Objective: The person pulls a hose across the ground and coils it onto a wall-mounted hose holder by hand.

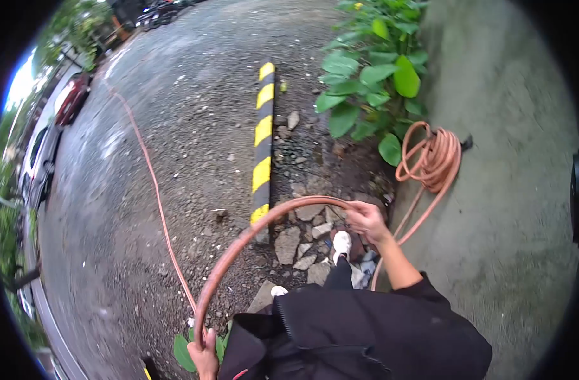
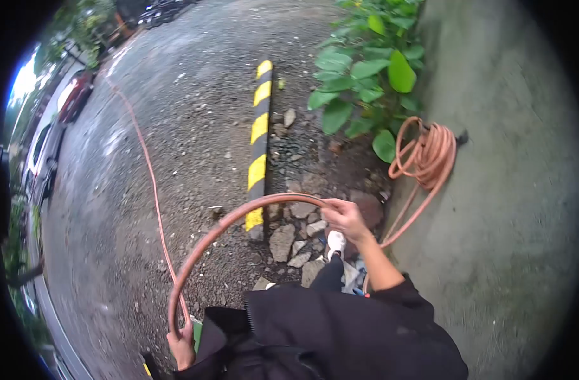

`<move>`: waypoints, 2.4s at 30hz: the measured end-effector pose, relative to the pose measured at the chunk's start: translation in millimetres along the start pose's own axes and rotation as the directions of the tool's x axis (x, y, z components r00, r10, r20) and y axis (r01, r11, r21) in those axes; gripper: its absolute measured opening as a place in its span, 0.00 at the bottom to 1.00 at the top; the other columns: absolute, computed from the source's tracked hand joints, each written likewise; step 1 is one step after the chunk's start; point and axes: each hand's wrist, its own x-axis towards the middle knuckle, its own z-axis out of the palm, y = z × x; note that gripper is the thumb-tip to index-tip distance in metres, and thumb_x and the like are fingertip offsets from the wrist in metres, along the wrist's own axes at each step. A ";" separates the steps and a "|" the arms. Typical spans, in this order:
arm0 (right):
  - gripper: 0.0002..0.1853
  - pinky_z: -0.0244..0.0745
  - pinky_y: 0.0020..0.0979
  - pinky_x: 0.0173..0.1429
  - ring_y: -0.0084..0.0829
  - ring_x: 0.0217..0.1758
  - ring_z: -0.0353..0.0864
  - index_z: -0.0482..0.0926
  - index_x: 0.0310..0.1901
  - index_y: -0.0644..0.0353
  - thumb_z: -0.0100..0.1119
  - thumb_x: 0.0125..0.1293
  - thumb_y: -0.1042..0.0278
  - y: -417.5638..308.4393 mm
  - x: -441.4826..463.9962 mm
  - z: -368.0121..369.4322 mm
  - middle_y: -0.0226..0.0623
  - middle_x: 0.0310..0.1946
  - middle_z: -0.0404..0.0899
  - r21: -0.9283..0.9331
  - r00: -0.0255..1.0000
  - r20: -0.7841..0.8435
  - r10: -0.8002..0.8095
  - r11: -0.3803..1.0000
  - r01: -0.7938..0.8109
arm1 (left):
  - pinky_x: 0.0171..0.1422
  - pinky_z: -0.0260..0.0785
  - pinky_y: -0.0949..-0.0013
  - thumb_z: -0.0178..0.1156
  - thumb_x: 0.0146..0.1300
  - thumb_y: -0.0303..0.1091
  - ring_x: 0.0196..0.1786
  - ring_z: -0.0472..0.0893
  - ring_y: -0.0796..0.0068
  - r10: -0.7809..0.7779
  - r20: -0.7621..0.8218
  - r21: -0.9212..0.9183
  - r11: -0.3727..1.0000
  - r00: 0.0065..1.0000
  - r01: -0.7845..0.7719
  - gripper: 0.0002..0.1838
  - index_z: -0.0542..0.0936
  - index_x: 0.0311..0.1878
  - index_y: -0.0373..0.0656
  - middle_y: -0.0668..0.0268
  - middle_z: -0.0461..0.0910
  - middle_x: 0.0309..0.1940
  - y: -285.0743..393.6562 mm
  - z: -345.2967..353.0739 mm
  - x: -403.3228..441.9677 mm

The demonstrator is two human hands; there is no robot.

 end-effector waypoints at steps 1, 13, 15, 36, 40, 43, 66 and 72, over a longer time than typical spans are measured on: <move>0.14 0.50 0.14 0.17 0.10 0.17 0.58 0.72 0.46 0.64 0.55 0.58 0.73 13.7 9.6 -6.8 0.22 0.21 0.68 -0.020 0.999 -0.032 -0.020 1.000 0.020 | 0.17 0.43 0.78 0.60 0.53 0.32 0.14 0.58 0.89 -0.015 0.075 -0.077 0.997 0.997 0.021 0.16 0.69 0.12 0.42 0.78 0.61 0.09 12.0 4.3 -0.7; 0.14 0.68 0.37 0.48 0.39 0.42 0.73 0.78 0.36 0.54 0.64 0.44 0.65 -27.9 160.4 -172.8 0.39 0.37 0.73 -0.988 0.991 -0.051 -0.121 0.154 -0.032 | 0.18 0.44 0.79 0.39 0.64 0.53 0.15 0.56 0.86 0.315 0.215 -0.174 0.944 0.924 -0.281 0.23 0.63 0.20 0.47 0.76 0.57 0.12 226.6 192.8 80.0; 0.11 0.70 0.36 0.43 0.39 0.38 0.75 0.78 0.30 0.57 0.65 0.41 0.68 -54.5 201.1 -242.6 0.41 0.33 0.74 -0.957 0.945 -0.224 -0.237 0.238 -0.166 | 0.18 0.43 0.80 0.39 0.66 0.49 0.15 0.54 0.88 0.326 0.440 -0.197 0.944 0.837 -0.264 0.20 0.66 0.23 0.45 0.77 0.57 0.13 249.9 261.5 85.4; 0.15 0.71 0.33 0.37 0.37 0.32 0.77 0.74 0.36 0.59 0.55 0.42 0.79 -217.9 324.3 -562.2 0.42 0.28 0.77 -0.909 0.773 -0.338 -0.537 -0.027 -0.416 | 0.28 0.61 0.68 0.47 0.61 0.52 0.20 0.69 0.74 0.164 0.820 0.133 0.877 0.548 -0.462 0.22 0.75 0.32 0.41 0.64 0.68 0.14 349.6 601.5 95.6; 0.11 0.70 0.41 0.39 0.47 0.37 0.76 0.73 0.36 0.55 0.51 0.47 0.74 -260.6 275.6 -614.3 0.47 0.30 0.76 -0.831 0.547 -0.281 -0.789 -0.084 -0.549 | 0.30 0.64 0.63 0.45 0.60 0.55 0.24 0.76 0.65 0.153 0.857 0.103 0.885 0.493 -0.454 0.24 0.76 0.34 0.42 0.60 0.72 0.17 356.1 648.2 94.4; 0.10 0.70 0.41 0.38 0.47 0.38 0.76 0.73 0.35 0.55 0.52 0.49 0.72 -278.9 229.0 -639.6 0.46 0.30 0.77 -0.710 0.434 -0.399 -0.808 -0.027 -0.703 | 0.32 0.65 0.57 0.45 0.60 0.55 0.27 0.77 0.55 0.229 0.871 0.005 0.881 0.436 -0.473 0.23 0.77 0.35 0.43 0.57 0.75 0.18 340.6 676.4 73.6; 0.32 0.62 0.36 0.56 0.44 0.53 0.67 0.65 0.52 0.68 0.59 0.48 0.55 -17.1 201.7 -114.4 0.55 0.48 0.66 -0.888 0.962 -0.274 0.009 0.381 -0.257 | 0.32 0.69 0.54 0.45 0.61 0.47 0.29 0.78 0.53 0.305 0.939 -0.093 0.671 0.160 -0.736 0.21 0.73 0.44 0.39 0.54 0.78 0.26 87.3 563.8 -3.9; 0.35 0.57 0.49 0.61 0.48 0.57 0.65 0.73 0.46 0.68 0.63 0.45 0.43 227.3 198.6 -74.4 0.60 0.44 0.71 -0.745 0.564 -0.272 0.780 0.200 -0.636 | 0.45 0.67 0.57 0.51 0.51 0.43 0.43 0.74 0.54 0.433 0.901 -0.312 0.674 0.016 -0.669 0.22 0.71 0.48 0.40 0.55 0.74 0.41 30.7 486.2 27.2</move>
